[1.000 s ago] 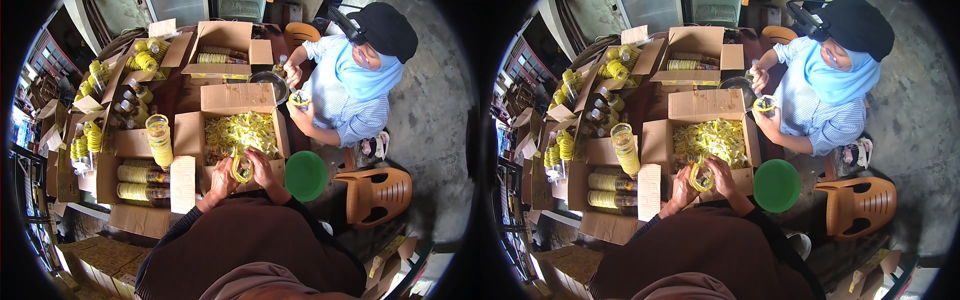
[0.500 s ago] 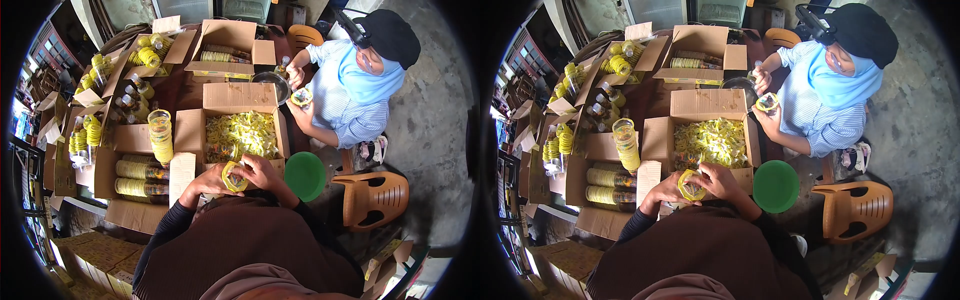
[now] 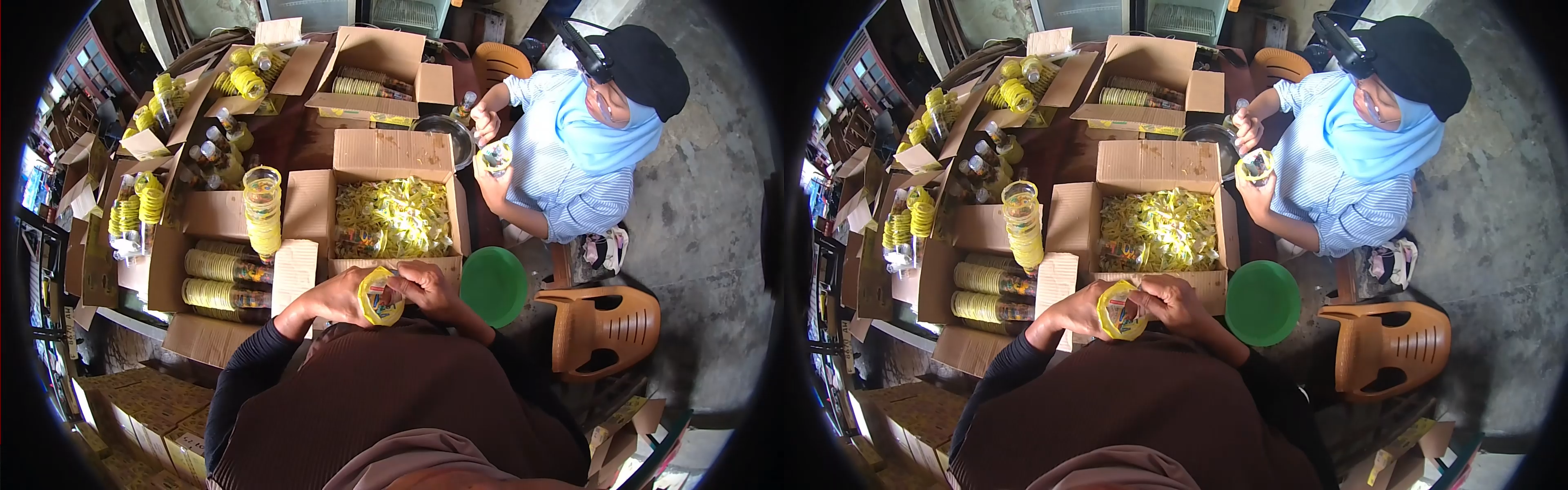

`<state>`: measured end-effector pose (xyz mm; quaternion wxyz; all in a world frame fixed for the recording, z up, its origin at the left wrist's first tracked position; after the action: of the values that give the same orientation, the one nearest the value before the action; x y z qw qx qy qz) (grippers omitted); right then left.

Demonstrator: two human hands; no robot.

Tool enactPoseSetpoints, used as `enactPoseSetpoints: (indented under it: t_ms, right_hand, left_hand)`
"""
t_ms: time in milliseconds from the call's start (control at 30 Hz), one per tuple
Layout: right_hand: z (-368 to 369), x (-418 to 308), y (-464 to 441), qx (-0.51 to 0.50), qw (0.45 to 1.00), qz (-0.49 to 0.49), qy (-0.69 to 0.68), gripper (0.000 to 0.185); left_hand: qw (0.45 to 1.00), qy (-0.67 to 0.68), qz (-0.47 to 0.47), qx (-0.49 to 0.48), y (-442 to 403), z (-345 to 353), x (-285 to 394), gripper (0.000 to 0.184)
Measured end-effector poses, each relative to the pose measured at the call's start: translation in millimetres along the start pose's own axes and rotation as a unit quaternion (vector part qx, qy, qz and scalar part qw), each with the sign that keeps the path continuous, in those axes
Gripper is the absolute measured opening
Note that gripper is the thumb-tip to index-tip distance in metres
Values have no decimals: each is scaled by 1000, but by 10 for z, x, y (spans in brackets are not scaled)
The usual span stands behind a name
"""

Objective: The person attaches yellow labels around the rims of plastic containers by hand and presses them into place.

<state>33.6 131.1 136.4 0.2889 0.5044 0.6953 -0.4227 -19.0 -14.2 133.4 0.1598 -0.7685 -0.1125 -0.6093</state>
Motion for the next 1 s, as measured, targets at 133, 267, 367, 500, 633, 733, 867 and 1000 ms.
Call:
enactPoseSetpoints:
  t_ms: [133,267,367,500,633,733,867,1000]
  right_hand:
    - [11,-40,-45,15,971,98,-220,28]
    - [14,101,0,76,965,96,-233,26]
    - [21,129,25,88,969,92,-214,25]
    - [41,91,46,143,967,56,-201,26]
    - [39,-33,47,167,973,41,-157,28]
    - [52,-14,65,187,971,7,-147,27]
    - [26,-42,88,218,965,-21,-147,28]
    - [7,-24,104,245,958,-30,-147,28]
  left_hand:
    - [994,-54,8,94,-24,-32,187,91]
    - [996,-24,6,87,-17,6,106,85]
    - [993,-28,-1,118,13,21,4,80]
    - [992,17,-3,126,16,25,-27,73]
    - [965,234,-33,112,39,74,-151,68]
    - [927,355,-75,98,60,129,-159,67]
    - [900,417,-71,100,51,165,-124,65]
    - [900,420,-67,92,56,179,-142,64]
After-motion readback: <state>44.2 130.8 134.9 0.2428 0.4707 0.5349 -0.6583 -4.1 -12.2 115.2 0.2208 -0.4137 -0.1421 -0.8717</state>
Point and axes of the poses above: each hand's wrist, its own y-axis away from the middle knuckle, its own z-axis out of the palm, x = y × z, the point moved 5 cm from there along -y, towards the middle knuckle, and after that the axes turned 5 degrees about x, right-handed, at the moved point
